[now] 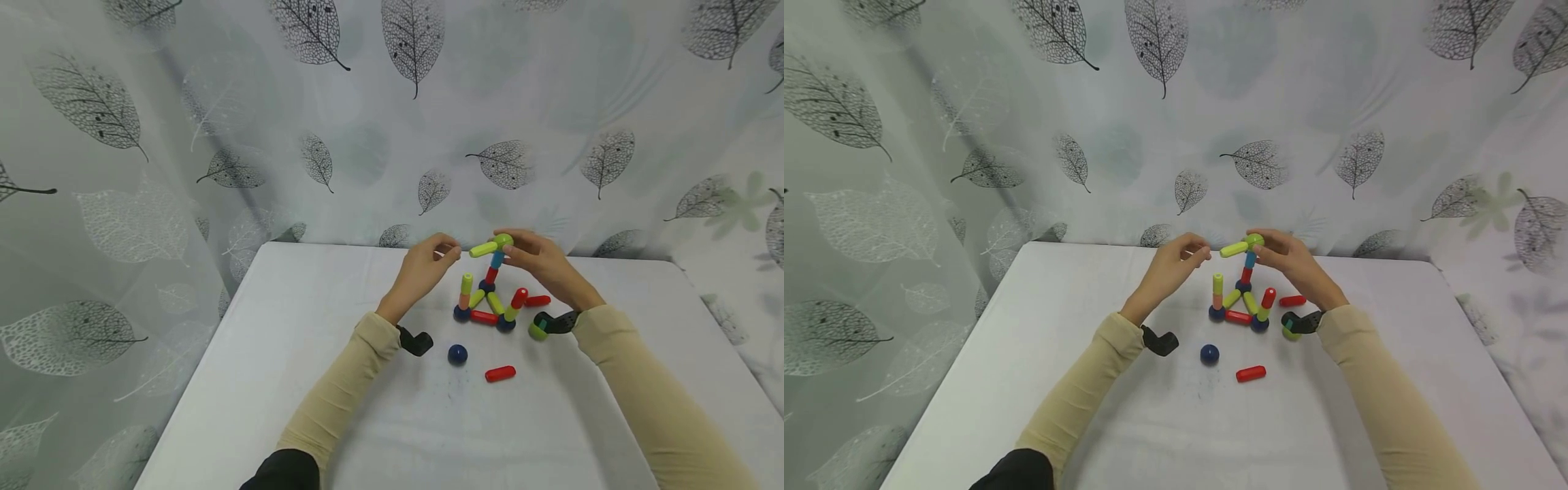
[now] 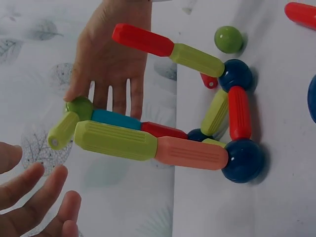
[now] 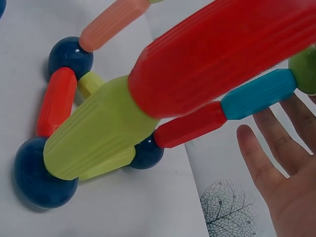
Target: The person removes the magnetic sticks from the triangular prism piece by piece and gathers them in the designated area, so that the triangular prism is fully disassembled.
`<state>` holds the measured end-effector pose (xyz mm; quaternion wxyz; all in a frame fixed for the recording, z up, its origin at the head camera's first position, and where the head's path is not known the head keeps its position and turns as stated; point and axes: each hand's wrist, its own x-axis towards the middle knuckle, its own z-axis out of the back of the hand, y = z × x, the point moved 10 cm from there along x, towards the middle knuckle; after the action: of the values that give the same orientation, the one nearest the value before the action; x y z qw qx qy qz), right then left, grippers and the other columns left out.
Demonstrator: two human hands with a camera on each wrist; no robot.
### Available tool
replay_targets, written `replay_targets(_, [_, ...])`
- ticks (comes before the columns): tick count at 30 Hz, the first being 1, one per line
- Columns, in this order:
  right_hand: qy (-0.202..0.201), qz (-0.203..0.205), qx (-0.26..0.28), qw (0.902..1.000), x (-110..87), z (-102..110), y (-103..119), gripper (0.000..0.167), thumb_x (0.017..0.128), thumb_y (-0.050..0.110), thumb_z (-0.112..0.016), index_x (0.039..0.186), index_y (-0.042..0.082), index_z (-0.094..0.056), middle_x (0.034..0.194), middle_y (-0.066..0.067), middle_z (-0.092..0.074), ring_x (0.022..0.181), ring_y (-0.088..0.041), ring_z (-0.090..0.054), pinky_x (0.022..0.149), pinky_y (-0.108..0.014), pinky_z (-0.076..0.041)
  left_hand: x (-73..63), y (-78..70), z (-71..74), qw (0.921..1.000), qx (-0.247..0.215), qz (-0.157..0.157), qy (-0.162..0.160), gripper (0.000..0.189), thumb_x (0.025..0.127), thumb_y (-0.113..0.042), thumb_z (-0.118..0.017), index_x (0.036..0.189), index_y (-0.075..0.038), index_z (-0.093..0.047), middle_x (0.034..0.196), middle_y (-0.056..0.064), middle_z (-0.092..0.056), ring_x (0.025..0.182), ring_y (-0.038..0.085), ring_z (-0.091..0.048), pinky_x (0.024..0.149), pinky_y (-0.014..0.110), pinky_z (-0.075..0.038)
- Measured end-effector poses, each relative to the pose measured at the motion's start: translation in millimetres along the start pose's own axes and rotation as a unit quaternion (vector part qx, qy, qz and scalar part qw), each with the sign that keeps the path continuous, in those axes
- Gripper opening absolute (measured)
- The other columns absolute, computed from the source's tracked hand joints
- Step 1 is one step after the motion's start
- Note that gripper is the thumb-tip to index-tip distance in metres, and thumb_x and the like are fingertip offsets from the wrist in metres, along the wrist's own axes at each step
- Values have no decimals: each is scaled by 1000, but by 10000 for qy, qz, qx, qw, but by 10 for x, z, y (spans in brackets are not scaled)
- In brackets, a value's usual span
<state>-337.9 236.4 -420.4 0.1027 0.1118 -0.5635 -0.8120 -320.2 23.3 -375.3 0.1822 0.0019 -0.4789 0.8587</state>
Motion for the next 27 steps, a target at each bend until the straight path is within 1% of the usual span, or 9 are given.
replay_targets(6, [69,100,-115,9999,4,-14,21,58,109,38,-55,158,11,-41,160,-11,-43,145,-30,-48,117,-48,-42,128,-58,-100,9999,-65,52,125,31,106,-33,-62,132,-17,-69,118,4,-78,109,21,-72,87,36,-59])
replay_targets(8, [101,109,-116,9998,3,-25,22,59,109,38,-54,159,10,-40,161,-11,-42,145,-31,-47,118,-50,-41,166,-76,-135,9998,-57,68,175,32,106,-34,-62,132,-17,-69,117,5,-78,109,21,-72,86,35,-59])
replay_targets(11, [96,78,-85,9999,16,-35,8,57,109,38,-55,158,12,-42,160,-9,-44,145,-31,-48,119,-53,-39,210,-103,-179,9996,5,68,285,34,106,-35,-62,132,-16,-69,118,7,-78,109,22,-73,86,34,-59])
replay_targets(13, [113,101,-95,9998,27,-40,-1,56,109,38,-54,158,13,-42,160,-10,-44,146,-34,-48,120,-57,-38,235,-108,-208,9993,31,82,366,34,105,-37,-63,131,-16,-70,118,8,-78,107,21,-74,85,33,-59])
replay_targets(15, [118,129,-116,9998,31,-38,0,55,109,37,-54,158,13,-42,160,-11,-44,146,-36,-48,120,-58,-38,260,-114,-240,9990,21,65,451,34,105,-37,-64,129,-15,-71,117,8,-79,104,22,-75,83,32,-60])
replay_targets(18, [168,199,-157,9995,26,-39,12,56,109,36,-54,158,11,-41,159,-15,-43,146,-40,-47,120,-61,-38,290,-116,-299,9983,57,12,582,32,104,-36,-65,127,-14,-72,110,5,-81,100,20,-76,78,28,-59])
replay_targets(21, [213,213,-189,9994,19,-46,18,56,110,37,-53,158,11,-41,159,-14,-44,145,-40,-48,119,-62,-37,299,-134,-343,9975,147,-63,687,32,104,-33,-65,129,-15,-73,105,3,-82,99,19,-75,76,25,-57])
replay_targets(24, [253,231,-270,9990,14,-49,24,56,110,37,-52,158,11,-41,158,-14,-45,145,-39,-49,118,-61,-37,293,-159,-368,9967,247,-129,761,33,105,-30,-65,134,-17,-71,106,3,-81,98,17,-74,73,22,-55])
replay_targets(27, [262,237,-278,9990,14,-43,28,55,110,36,-52,158,11,-42,157,-12,-46,144,-35,-51,118,-57,-40,287,-184,-393,9958,249,-187,866,35,106,-27,-63,139,-19,-69,110,6,-80,94,16,-72,69,21,-55])
